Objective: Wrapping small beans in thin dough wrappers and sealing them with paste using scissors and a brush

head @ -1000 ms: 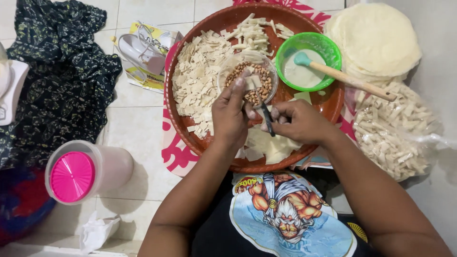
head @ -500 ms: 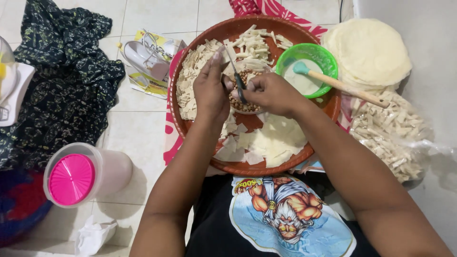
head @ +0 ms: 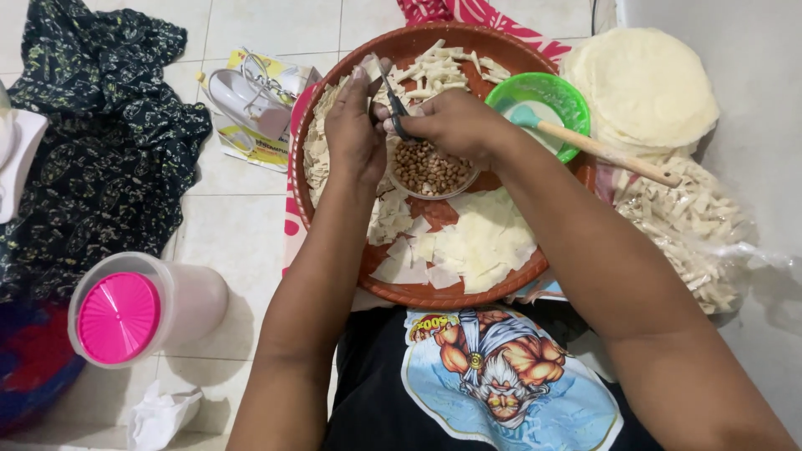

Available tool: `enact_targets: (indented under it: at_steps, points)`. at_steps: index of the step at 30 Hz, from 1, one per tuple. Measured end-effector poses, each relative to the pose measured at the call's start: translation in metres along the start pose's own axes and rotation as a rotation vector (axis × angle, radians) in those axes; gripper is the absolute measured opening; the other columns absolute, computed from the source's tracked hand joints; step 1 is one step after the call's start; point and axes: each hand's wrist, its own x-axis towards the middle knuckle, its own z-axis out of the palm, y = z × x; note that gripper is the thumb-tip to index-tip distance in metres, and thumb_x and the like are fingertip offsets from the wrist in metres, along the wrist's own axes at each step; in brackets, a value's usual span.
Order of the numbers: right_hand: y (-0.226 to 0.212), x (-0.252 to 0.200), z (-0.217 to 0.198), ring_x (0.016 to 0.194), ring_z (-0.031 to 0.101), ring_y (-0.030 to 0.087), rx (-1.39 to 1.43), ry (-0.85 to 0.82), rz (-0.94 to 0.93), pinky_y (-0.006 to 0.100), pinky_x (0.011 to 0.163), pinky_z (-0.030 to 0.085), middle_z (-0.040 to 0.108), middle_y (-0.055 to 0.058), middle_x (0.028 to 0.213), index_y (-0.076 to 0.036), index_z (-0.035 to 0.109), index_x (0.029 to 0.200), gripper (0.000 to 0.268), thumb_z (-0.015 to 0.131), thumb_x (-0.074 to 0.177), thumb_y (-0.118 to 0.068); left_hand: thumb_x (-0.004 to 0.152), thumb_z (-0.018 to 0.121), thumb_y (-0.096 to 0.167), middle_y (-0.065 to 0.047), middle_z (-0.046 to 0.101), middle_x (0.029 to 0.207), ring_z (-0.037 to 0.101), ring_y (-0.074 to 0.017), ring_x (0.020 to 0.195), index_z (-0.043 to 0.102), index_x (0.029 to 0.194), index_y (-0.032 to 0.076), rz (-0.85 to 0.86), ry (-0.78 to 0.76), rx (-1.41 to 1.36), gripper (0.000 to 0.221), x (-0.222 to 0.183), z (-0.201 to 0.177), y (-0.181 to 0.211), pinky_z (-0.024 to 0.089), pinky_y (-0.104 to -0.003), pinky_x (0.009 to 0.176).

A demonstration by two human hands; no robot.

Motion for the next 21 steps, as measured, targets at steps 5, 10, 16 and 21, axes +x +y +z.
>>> enact_targets:
  at_steps: [5, 10, 16, 21]
  points:
    - [-0.002, -0.012, -0.003, 0.039, 0.036, 0.008, -0.139, 0.016, 0.029, 0.027, 0.034, 0.023, 0.047, -0.002, 0.054, -0.009, 0.062, 0.074, 0.033, 0.074, 0.097, -0.029, 0.103, 0.057, 0.017, -0.01, 0.071, 0.116, 0.054, -0.0067, 0.058, 0.057, 0.14, 0.001, 0.04, -0.011, 0.063, 0.041, 0.0, -0.003, -0.001, 0.044, -0.019, 0.047]
    - [0.023, -0.024, -0.011, 0.043, 0.038, 0.009, -0.101, -0.02, -0.022, 0.028, 0.039, 0.026, 0.046, -0.002, 0.054, -0.009, 0.063, 0.074, 0.037, 0.073, 0.098, -0.035, 0.097, 0.066, 0.023, -0.006, 0.074, 0.128, 0.057, -0.0055, 0.051, 0.054, 0.131, 0.003, 0.083, -0.071, 0.104, 0.041, -0.01, 0.0, -0.004, 0.042, -0.02, 0.038]
    - [0.045, -0.043, -0.013, 0.045, 0.045, 0.011, -0.169, 0.024, -0.148, 0.027, 0.044, 0.033, 0.052, -0.001, 0.058, -0.009, 0.064, 0.074, 0.036, 0.078, 0.091, -0.037, 0.096, 0.072, 0.023, -0.007, 0.07, 0.122, 0.05, -0.006, 0.06, 0.064, 0.116, 0.009, 0.148, -0.143, 0.157, 0.026, -0.014, 0.0, -0.018, 0.046, -0.022, 0.052]
    - [0.094, -0.045, -0.027, 0.057, 0.054, 0.013, -0.116, 0.187, -0.334, 0.028, 0.058, 0.045, 0.055, 0.003, 0.059, -0.01, 0.068, 0.084, 0.02, 0.082, 0.083, -0.023, 0.099, 0.075, 0.023, -0.003, 0.07, 0.09, 0.054, -0.0064, 0.048, 0.071, 0.111, 0.01, 0.319, -0.185, 0.334, 0.019, -0.024, 0.003, -0.034, 0.041, -0.018, 0.046]
